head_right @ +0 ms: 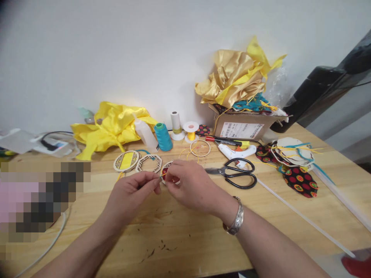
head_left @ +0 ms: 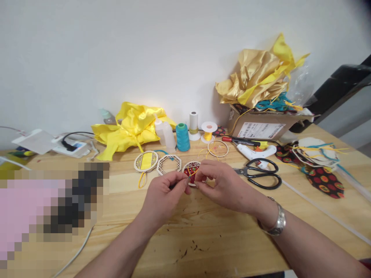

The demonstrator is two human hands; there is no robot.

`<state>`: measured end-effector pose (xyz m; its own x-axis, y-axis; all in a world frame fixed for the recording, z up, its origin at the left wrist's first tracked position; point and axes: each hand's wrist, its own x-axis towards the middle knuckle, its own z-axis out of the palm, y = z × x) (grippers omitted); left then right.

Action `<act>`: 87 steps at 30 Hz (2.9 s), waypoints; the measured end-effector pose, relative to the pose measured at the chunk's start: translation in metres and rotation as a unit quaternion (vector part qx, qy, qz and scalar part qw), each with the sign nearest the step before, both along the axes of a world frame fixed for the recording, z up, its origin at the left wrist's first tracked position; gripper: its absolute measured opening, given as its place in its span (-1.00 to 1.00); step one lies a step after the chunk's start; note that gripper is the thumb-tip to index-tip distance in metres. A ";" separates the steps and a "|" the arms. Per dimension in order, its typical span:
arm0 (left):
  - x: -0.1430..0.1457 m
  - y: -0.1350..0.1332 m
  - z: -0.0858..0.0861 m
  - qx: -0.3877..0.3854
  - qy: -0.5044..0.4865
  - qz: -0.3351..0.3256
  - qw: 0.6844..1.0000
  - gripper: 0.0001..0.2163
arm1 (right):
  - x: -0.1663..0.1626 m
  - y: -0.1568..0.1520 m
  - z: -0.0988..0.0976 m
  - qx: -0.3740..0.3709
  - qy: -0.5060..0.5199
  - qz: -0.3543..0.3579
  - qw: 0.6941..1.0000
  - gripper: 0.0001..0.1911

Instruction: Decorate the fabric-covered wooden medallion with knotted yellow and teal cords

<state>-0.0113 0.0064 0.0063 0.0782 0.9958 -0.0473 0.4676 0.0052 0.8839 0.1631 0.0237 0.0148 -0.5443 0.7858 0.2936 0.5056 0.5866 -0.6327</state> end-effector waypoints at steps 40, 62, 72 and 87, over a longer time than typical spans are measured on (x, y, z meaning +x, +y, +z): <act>0.002 -0.002 0.002 0.015 0.007 -0.011 1.000 -0.84 | 0.000 0.001 -0.003 0.003 -0.033 0.000 0.999 -0.89; 0.001 -0.003 -0.001 0.038 0.033 -0.029 0.998 -0.82 | -0.001 0.001 -0.003 0.038 -0.065 0.001 0.997 -0.90; 0.001 -0.004 -0.003 0.045 0.051 -0.032 0.997 -0.81 | 0.000 0.001 -0.003 0.038 -0.058 -0.002 0.998 -0.89; 0.002 -0.003 -0.002 0.043 0.042 -0.019 0.998 -0.83 | -0.002 0.000 -0.004 0.013 -0.016 -0.019 1.000 -0.90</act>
<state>-0.0096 0.0035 0.0045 0.1159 0.9928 0.0308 0.5390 -0.0889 0.8376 0.1608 0.0237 0.0108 -0.5227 0.7989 0.2976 0.5475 0.5821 -0.6011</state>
